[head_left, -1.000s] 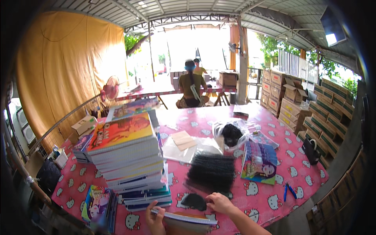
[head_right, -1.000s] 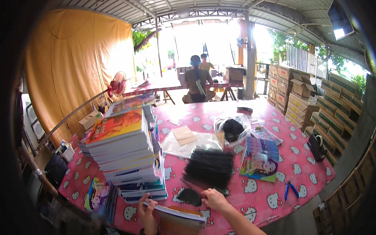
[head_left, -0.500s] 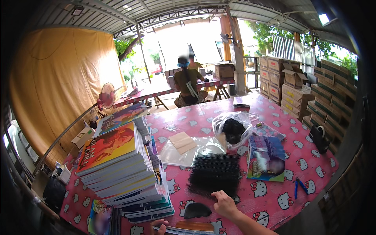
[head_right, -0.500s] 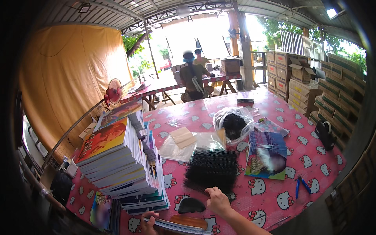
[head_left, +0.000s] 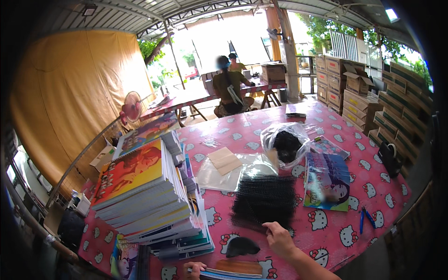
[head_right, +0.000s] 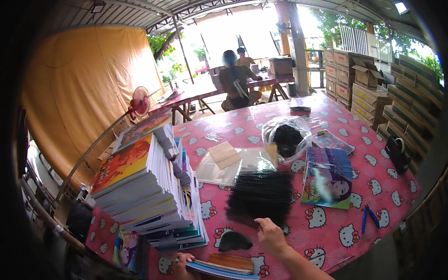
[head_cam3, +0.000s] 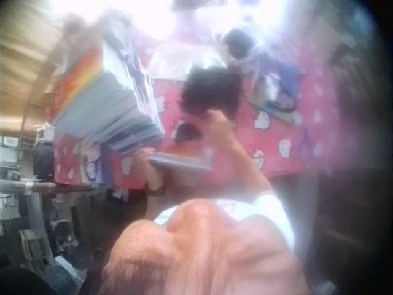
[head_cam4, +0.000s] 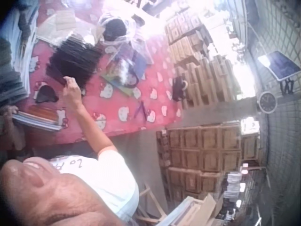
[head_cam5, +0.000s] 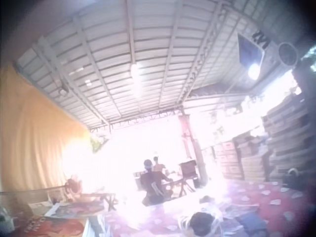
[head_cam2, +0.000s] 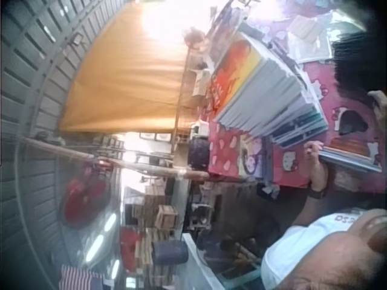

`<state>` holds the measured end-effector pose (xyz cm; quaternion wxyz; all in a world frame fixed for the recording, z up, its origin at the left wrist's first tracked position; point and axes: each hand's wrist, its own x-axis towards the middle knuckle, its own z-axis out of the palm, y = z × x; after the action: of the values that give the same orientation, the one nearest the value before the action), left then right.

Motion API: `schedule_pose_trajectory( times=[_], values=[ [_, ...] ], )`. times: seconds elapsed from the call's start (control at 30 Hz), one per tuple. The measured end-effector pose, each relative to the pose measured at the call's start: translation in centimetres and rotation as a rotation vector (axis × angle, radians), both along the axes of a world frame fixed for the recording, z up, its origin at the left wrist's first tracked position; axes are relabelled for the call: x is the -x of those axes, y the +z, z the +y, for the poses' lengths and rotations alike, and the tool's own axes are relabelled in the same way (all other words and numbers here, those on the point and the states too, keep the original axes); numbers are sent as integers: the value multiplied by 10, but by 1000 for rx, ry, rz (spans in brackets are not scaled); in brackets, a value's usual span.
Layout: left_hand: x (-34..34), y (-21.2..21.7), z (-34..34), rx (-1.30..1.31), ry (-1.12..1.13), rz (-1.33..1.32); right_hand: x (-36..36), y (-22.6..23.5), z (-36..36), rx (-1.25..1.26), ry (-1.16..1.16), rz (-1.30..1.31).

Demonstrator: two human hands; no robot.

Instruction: The person manually threads a plastic spiral coil through the pre-punched holes of a notebook stack, including the front and back covers, then uses pliers to trim and crimp the ends of the coil.

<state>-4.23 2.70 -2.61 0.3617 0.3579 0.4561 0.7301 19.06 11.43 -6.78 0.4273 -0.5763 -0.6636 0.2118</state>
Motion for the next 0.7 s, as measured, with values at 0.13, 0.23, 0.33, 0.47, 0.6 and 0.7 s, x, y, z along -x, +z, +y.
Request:
schedule_pose_trajectory(
  times=[0.13, 0.23, 0.33, 0.47, 0.6, 0.7],
  values=[
    [11, 1, -5, 76, -84, 203, -2, 14, -3, 68, 4, 66],
    [18, -6, -3, 82, -197, -79, -1, 5, -2, 49, 69, 73],
    [16, -2, 0, 222, -193, -162, -1, -11, 0, -43, 136, 62],
    [14, -8, 0, -2, -206, -227, 8, -9, -3, -61, 98, 79],
    [17, -8, 1, 2, -173, -153, 3, -1, -6, -113, 37, -45],
    [16, -14, 2, -38, -116, -106, 5, 8, -14, -48, 71, -94]
  ],
)
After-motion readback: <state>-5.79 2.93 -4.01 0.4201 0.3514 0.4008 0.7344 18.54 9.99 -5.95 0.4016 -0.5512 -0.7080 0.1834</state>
